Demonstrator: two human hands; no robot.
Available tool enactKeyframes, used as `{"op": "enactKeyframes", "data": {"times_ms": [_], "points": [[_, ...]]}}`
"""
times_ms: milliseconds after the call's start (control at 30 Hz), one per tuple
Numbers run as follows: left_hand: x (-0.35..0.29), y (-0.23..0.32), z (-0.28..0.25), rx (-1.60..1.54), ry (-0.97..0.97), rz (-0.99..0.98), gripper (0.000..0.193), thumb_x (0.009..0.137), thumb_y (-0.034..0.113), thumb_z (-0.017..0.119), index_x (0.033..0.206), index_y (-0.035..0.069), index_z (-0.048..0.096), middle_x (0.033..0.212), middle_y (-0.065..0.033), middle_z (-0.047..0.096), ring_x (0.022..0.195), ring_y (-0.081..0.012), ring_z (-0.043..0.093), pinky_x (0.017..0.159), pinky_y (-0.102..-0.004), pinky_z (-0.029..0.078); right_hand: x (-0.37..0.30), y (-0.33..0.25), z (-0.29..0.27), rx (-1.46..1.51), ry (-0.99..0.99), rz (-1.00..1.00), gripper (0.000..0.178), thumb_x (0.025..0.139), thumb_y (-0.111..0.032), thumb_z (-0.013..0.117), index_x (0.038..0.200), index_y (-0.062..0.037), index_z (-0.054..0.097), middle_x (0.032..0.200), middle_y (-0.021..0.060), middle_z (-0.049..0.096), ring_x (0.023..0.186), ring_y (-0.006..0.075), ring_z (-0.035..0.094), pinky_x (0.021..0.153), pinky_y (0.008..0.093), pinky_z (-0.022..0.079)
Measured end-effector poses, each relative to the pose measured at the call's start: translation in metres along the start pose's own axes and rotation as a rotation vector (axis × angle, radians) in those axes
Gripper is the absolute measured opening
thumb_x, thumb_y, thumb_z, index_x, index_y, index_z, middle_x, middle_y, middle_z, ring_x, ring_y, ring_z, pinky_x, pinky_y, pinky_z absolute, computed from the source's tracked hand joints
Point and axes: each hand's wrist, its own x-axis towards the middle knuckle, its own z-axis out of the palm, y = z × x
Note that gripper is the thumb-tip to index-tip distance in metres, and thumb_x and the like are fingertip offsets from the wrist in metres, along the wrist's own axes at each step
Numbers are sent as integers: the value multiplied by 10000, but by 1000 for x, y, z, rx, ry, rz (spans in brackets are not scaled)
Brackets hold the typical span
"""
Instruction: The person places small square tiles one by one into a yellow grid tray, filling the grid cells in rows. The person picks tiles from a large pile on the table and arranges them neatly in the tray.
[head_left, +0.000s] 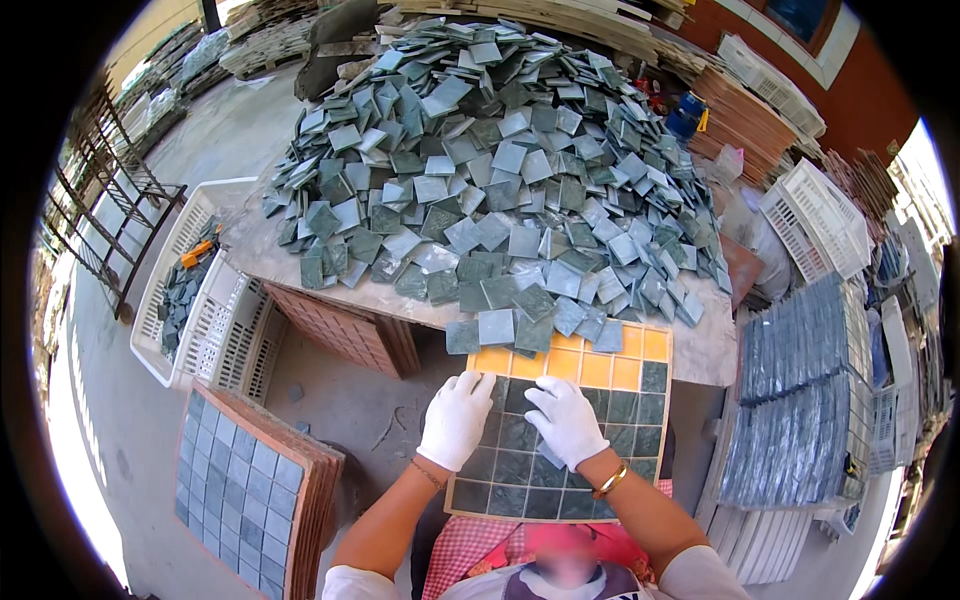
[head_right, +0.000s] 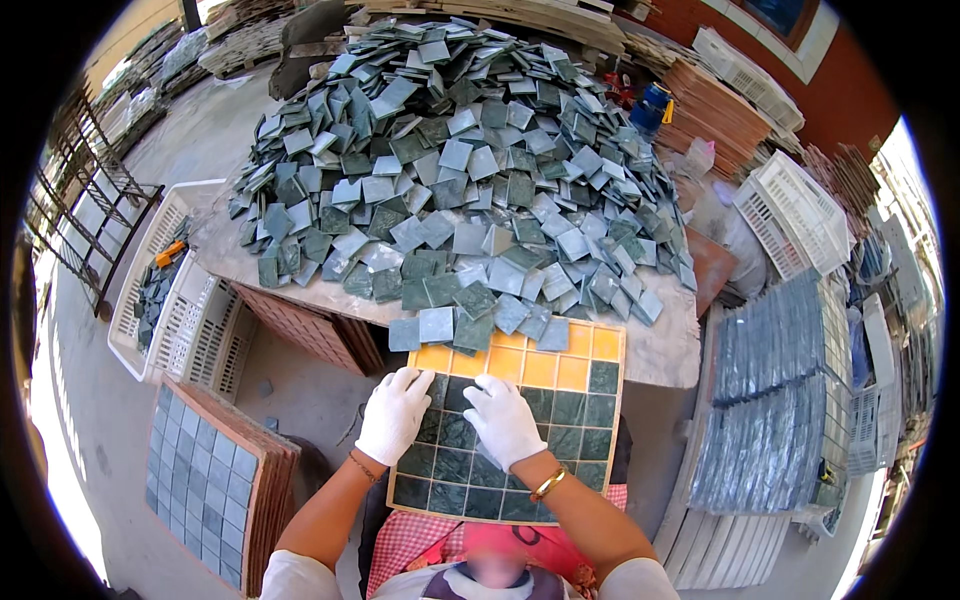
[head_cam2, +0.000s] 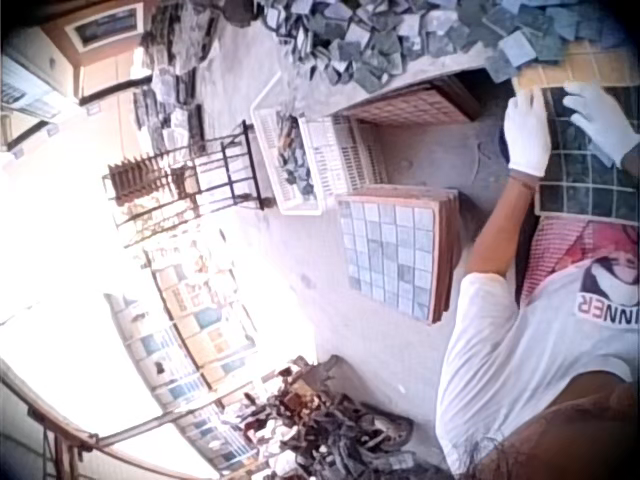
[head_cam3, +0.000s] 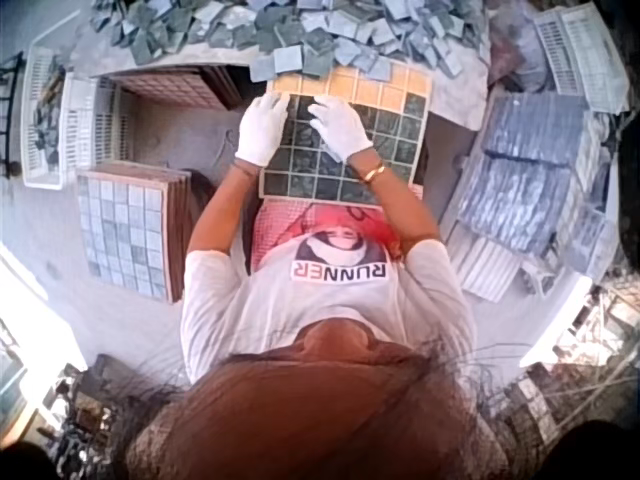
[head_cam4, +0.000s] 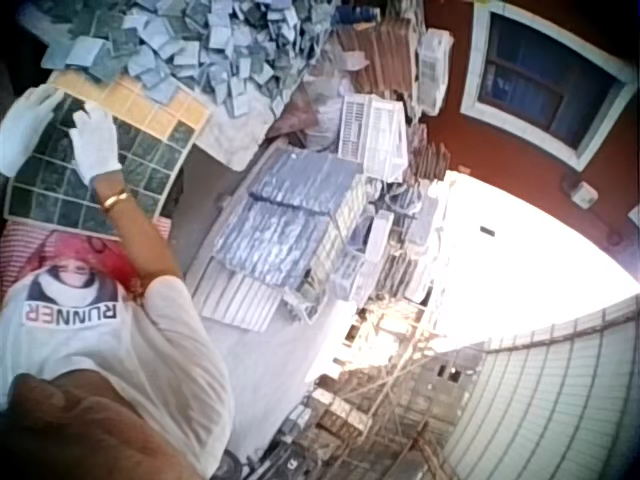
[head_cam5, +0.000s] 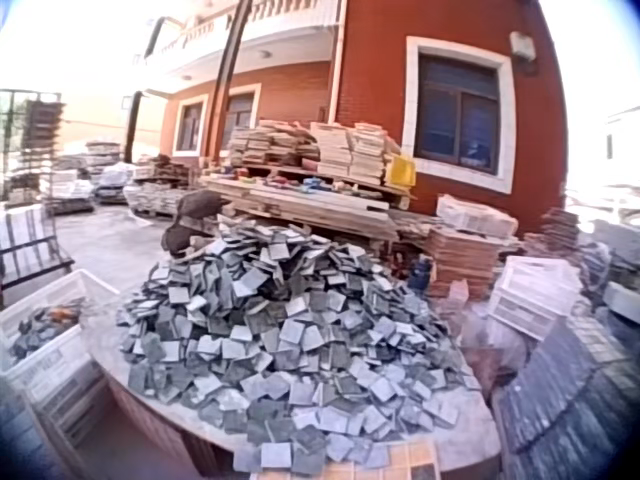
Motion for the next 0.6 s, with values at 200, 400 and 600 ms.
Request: {"op": "enactKeyframes", "data": {"times_ms": [200,400,600], "points": [[7,36,-15,55,-49,-61,557,771,207,698,1274,36,529,1197,-126,561,1111,-318,538,926,-414,451,33,-6,-12,-3,124,-107,300,855,-199,619,1119,-56,608,1211,117,576,1108,302,557,959,387,452],[-3,13,10,155,-145,125,721,805,378,680,1373,-5,455,1461,-173,405,1364,-346,351,1123,-543,203,78,43,-23,-478,93,-384,457,843,-326,654,1289,-346,556,1402,55,450,1331,350,335,1080,577,259],[33,-32,-11,43,200,-139,697,770,252,727,1359,-6,456,1417,-216,423,1303,-409,381,1062,-456,360,104,81,-52,-598,214,-218,505,809,-395,684,1295,-333,561,1433,94,420,1333,371,324,1074,584,249]]}}
